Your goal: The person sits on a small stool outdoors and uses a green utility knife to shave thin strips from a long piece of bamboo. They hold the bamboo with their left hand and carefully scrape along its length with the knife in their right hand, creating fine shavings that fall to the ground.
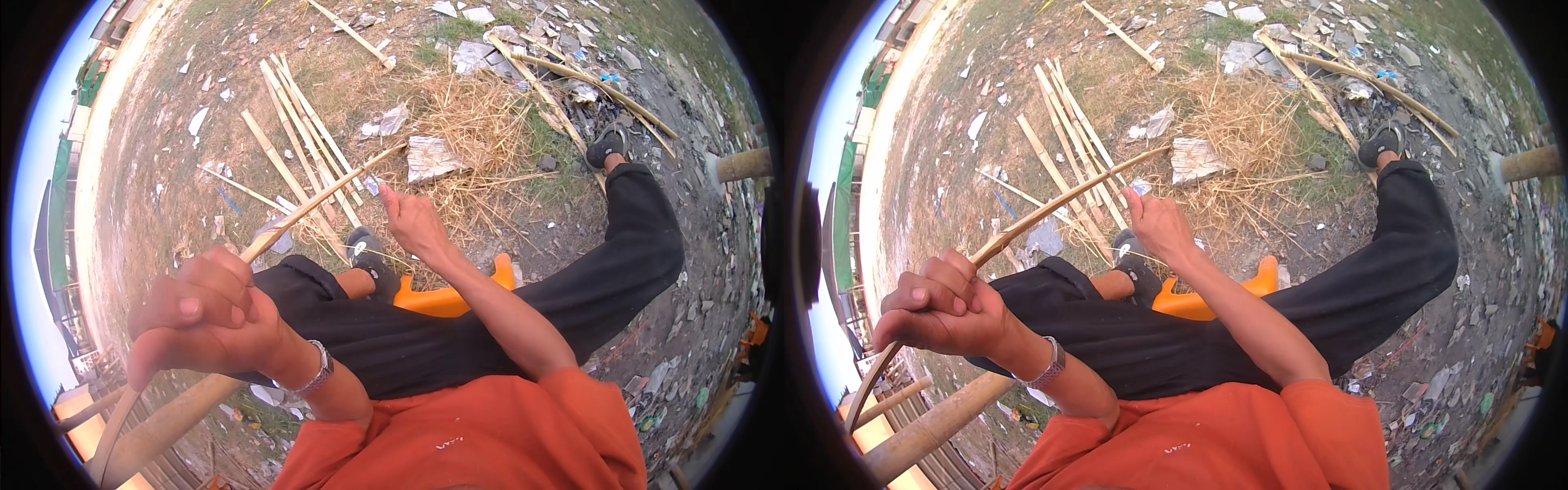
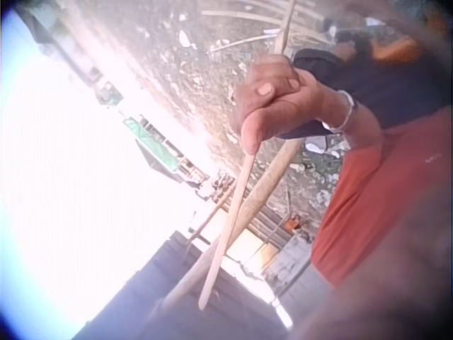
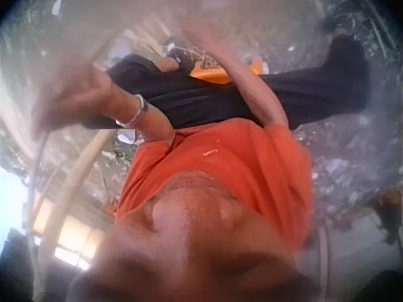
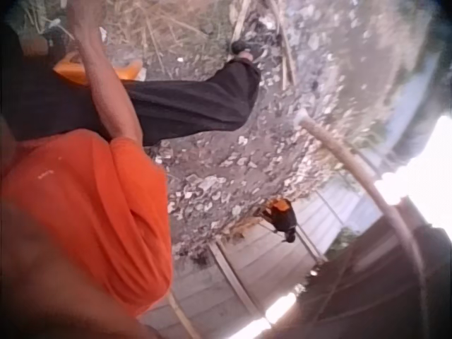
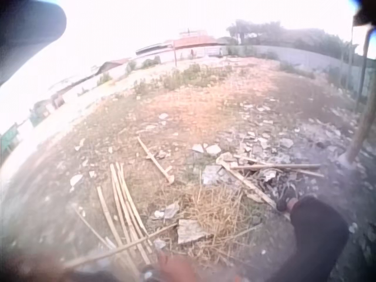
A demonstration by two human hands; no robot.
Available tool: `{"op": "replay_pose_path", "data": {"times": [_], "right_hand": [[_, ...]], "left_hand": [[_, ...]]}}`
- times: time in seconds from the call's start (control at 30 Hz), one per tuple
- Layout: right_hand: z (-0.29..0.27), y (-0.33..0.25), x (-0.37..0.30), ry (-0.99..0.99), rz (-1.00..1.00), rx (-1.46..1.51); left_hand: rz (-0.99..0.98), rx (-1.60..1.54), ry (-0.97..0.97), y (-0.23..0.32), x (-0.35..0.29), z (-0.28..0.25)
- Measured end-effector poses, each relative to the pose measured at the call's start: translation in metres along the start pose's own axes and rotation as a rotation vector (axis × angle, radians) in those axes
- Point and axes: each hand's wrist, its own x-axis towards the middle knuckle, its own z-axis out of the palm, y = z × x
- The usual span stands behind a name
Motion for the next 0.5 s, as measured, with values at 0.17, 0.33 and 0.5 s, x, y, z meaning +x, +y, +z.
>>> {"op": "replay_pose_path", "data": {"times": [0.17, 0.33, 0.5], "right_hand": [[-0.001, -0.006, 0.008, -0.044, 0.035, -0.038], [0.004, 0.044, 0.031, 0.007, 0.129, -0.104], [0.007, 0.081, 0.051, -0.044, 0.293, -0.24]], "left_hand": [[0.032, 0.051, -0.043, -0.005, -0.003, -0.004], [0.065, 0.083, -0.088, -0.005, -0.004, -0.004], [0.046, 0.029, -0.115, -0.003, -0.003, 0.007]]}}
